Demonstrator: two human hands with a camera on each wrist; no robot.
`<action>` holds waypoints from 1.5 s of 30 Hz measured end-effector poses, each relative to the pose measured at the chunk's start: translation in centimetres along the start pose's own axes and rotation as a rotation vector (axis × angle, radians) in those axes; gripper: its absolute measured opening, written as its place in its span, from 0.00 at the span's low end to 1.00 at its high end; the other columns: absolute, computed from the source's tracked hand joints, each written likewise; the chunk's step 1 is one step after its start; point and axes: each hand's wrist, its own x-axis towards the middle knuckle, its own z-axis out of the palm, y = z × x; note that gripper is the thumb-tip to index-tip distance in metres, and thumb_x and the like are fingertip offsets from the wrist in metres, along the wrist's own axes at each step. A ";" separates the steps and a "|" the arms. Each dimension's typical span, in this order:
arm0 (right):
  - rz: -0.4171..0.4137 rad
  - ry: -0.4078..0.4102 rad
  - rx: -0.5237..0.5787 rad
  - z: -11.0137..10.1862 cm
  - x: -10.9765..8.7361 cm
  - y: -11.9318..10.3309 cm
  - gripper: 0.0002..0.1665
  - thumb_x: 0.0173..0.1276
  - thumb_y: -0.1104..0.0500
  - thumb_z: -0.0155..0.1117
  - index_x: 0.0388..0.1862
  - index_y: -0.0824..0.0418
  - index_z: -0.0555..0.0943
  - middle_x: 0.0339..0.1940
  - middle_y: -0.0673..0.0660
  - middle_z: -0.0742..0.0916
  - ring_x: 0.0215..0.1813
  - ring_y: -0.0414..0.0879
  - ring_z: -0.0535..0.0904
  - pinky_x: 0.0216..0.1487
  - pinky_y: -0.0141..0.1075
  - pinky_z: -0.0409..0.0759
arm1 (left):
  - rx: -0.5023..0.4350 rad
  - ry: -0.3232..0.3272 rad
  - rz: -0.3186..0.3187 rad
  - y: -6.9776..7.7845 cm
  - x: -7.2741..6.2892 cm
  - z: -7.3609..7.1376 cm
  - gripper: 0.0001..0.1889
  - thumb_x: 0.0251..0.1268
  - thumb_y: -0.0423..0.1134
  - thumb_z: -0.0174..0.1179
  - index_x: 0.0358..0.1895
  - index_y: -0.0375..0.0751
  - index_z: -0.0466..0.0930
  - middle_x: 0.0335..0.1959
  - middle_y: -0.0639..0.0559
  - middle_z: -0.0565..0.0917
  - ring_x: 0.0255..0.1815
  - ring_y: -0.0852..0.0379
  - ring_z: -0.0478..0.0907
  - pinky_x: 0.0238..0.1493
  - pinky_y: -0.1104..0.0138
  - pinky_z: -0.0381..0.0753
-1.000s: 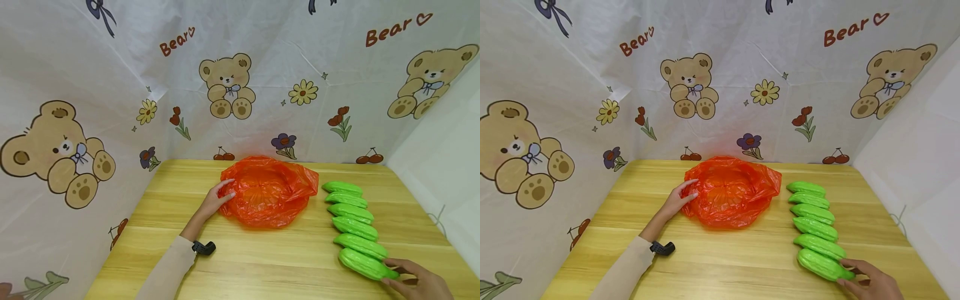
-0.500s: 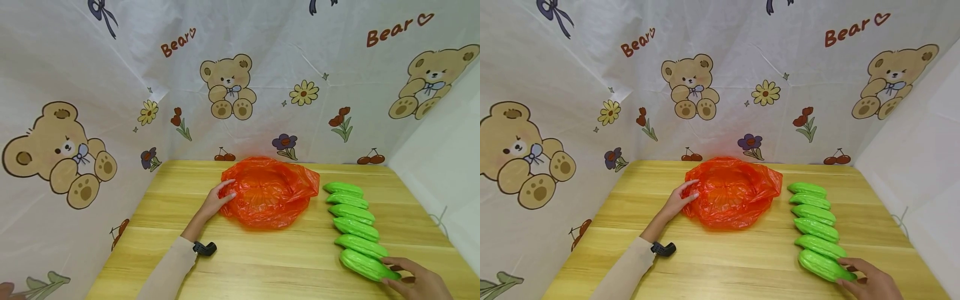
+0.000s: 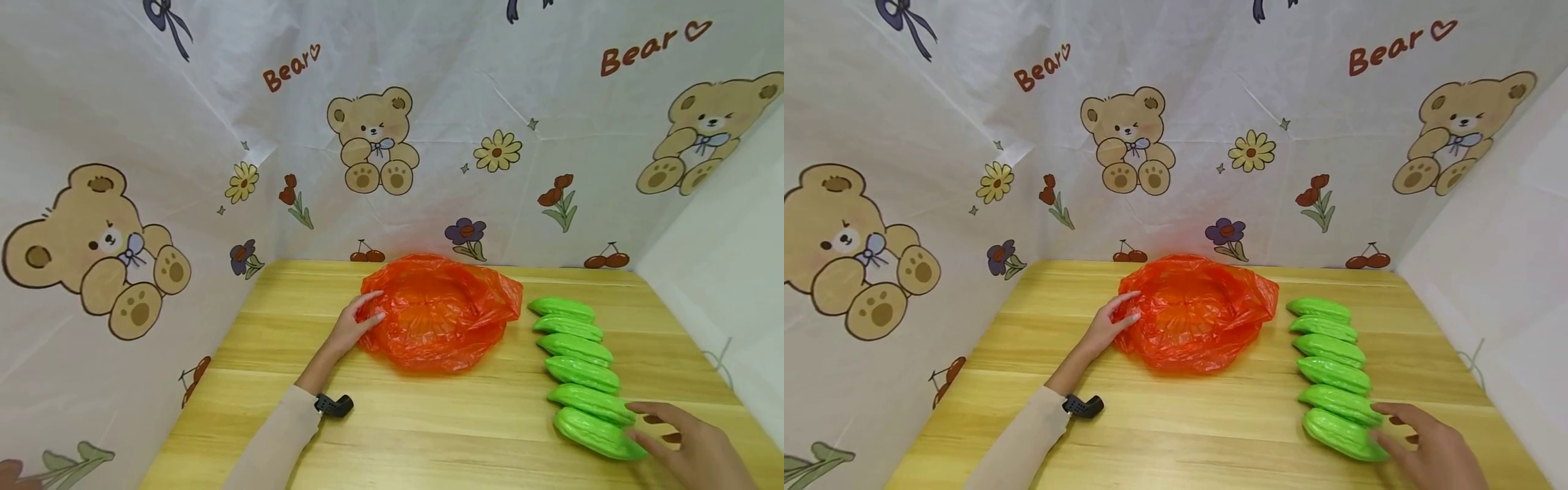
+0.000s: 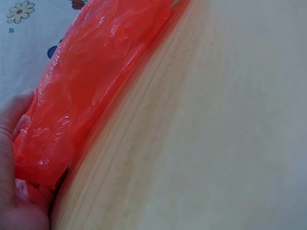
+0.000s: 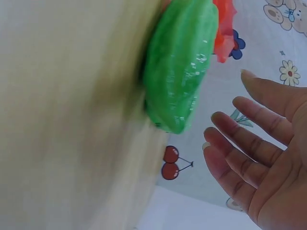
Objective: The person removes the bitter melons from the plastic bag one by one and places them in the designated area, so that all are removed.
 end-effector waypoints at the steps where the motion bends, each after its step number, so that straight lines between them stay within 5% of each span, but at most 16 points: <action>1: -0.007 0.003 0.006 -0.4 0.2 -0.3 0.21 0.63 0.53 0.77 0.52 0.60 0.86 0.46 0.63 0.89 0.35 0.41 0.83 0.27 0.33 0.81 | -0.003 0.004 0.002 0.0 0.0 0.0 0.28 0.68 0.52 0.67 0.70 0.59 0.74 0.72 0.51 0.69 0.75 0.45 0.62 0.72 0.46 0.67; 5: -0.038 0.011 0.050 -1.6 1.4 -2.1 0.19 0.69 0.54 0.71 0.55 0.60 0.85 0.46 0.63 0.89 0.33 0.38 0.84 0.27 0.33 0.81 | -0.011 0.019 0.008 0.0 0.0 -0.5 0.27 0.70 0.50 0.66 0.70 0.57 0.75 0.72 0.50 0.68 0.74 0.44 0.63 0.69 0.45 0.70; 10: -0.175 0.074 0.117 -2.2 3.7 -4.4 0.14 0.69 0.58 0.71 0.53 0.56 0.86 0.46 0.59 0.89 0.39 0.26 0.80 0.31 0.29 0.81 | -0.001 0.027 0.013 0.3 0.3 -1.9 0.26 0.72 0.49 0.64 0.70 0.53 0.75 0.73 0.48 0.66 0.76 0.42 0.58 0.73 0.38 0.59; 14: -0.261 0.096 0.126 -2.8 5.5 -5.7 0.13 0.69 0.59 0.71 0.52 0.55 0.86 0.44 0.56 0.90 0.37 0.27 0.81 0.33 0.28 0.81 | -0.023 0.033 0.000 1.0 0.4 -3.2 0.26 0.74 0.51 0.61 0.71 0.54 0.74 0.75 0.48 0.64 0.77 0.43 0.57 0.73 0.38 0.58; 19: -0.300 0.073 0.125 -3.7 7.4 -6.7 0.13 0.71 0.59 0.69 0.53 0.55 0.86 0.46 0.57 0.89 0.36 0.30 0.82 0.32 0.32 0.82 | -0.117 0.028 -0.059 1.4 0.2 -4.5 0.26 0.77 0.53 0.57 0.73 0.54 0.72 0.72 0.48 0.67 0.55 0.48 0.77 0.55 0.57 0.81; 22: -0.320 0.078 0.123 -4.2 8.4 -7.1 0.13 0.71 0.59 0.69 0.53 0.55 0.85 0.47 0.57 0.89 0.37 0.31 0.82 0.32 0.33 0.83 | -0.168 0.019 -0.069 1.6 0.1 -5.3 0.26 0.77 0.53 0.56 0.74 0.52 0.71 0.68 0.46 0.70 0.43 0.50 0.82 0.43 0.65 0.84; 26: -0.358 0.104 0.111 -4.8 9.9 -7.4 0.12 0.72 0.60 0.68 0.52 0.55 0.86 0.44 0.56 0.90 0.36 0.32 0.82 0.32 0.32 0.83 | -0.170 0.020 -0.061 2.3 0.2 -6.1 0.26 0.77 0.55 0.55 0.73 0.52 0.71 0.69 0.47 0.72 0.45 0.50 0.83 0.39 0.64 0.86; 30: -0.336 0.105 0.148 -5.2 11.2 -7.4 0.11 0.74 0.59 0.65 0.53 0.57 0.86 0.43 0.57 0.90 0.38 0.26 0.79 0.33 0.27 0.82 | -0.077 0.043 -0.059 3.2 0.4 -6.7 0.25 0.78 0.58 0.52 0.72 0.56 0.73 0.71 0.48 0.70 0.52 0.44 0.79 0.39 0.57 0.86; 34: -0.261 0.078 0.218 -5.3 12.6 -6.8 0.18 0.78 0.55 0.60 0.62 0.58 0.83 0.50 0.61 0.87 0.46 0.20 0.73 0.38 0.19 0.77 | 0.002 0.075 -0.073 4.0 0.6 -7.6 0.26 0.78 0.58 0.51 0.73 0.55 0.73 0.70 0.42 0.71 0.58 0.38 0.74 0.44 0.48 0.84; 36: -0.227 0.062 0.239 -5.5 13.4 -6.5 0.22 0.80 0.53 0.56 0.68 0.57 0.78 0.56 0.62 0.85 0.53 0.27 0.74 0.41 0.18 0.73 | 0.005 0.081 -0.075 4.6 0.7 -8.1 0.27 0.79 0.56 0.50 0.75 0.51 0.70 0.70 0.39 0.72 0.62 0.34 0.72 0.48 0.42 0.82; 38: -0.202 0.048 0.244 -5.8 14.4 -6.3 0.26 0.82 0.51 0.52 0.74 0.56 0.73 0.62 0.64 0.81 0.59 0.40 0.75 0.44 0.22 0.72 | 0.000 0.077 -0.068 5.7 0.5 -8.5 0.27 0.81 0.53 0.49 0.77 0.47 0.66 0.69 0.34 0.72 0.64 0.32 0.70 0.50 0.37 0.80; 41: -0.209 0.031 0.250 -6.1 15.8 -6.0 0.29 0.84 0.51 0.47 0.77 0.60 0.67 0.72 0.69 0.73 0.69 0.65 0.69 0.57 0.44 0.78 | -0.002 0.077 -0.060 7.2 0.3 -9.1 0.29 0.82 0.48 0.48 0.79 0.44 0.61 0.69 0.31 0.71 0.64 0.30 0.69 0.53 0.34 0.77; 45: -0.227 0.029 0.243 -6.2 17.5 -6.0 0.31 0.85 0.51 0.42 0.79 0.65 0.61 0.77 0.73 0.65 0.73 0.78 0.60 0.57 0.75 0.66 | 0.067 0.099 -0.040 7.7 0.4 -9.9 0.31 0.81 0.50 0.49 0.81 0.48 0.56 0.69 0.33 0.70 0.66 0.35 0.70 0.58 0.38 0.76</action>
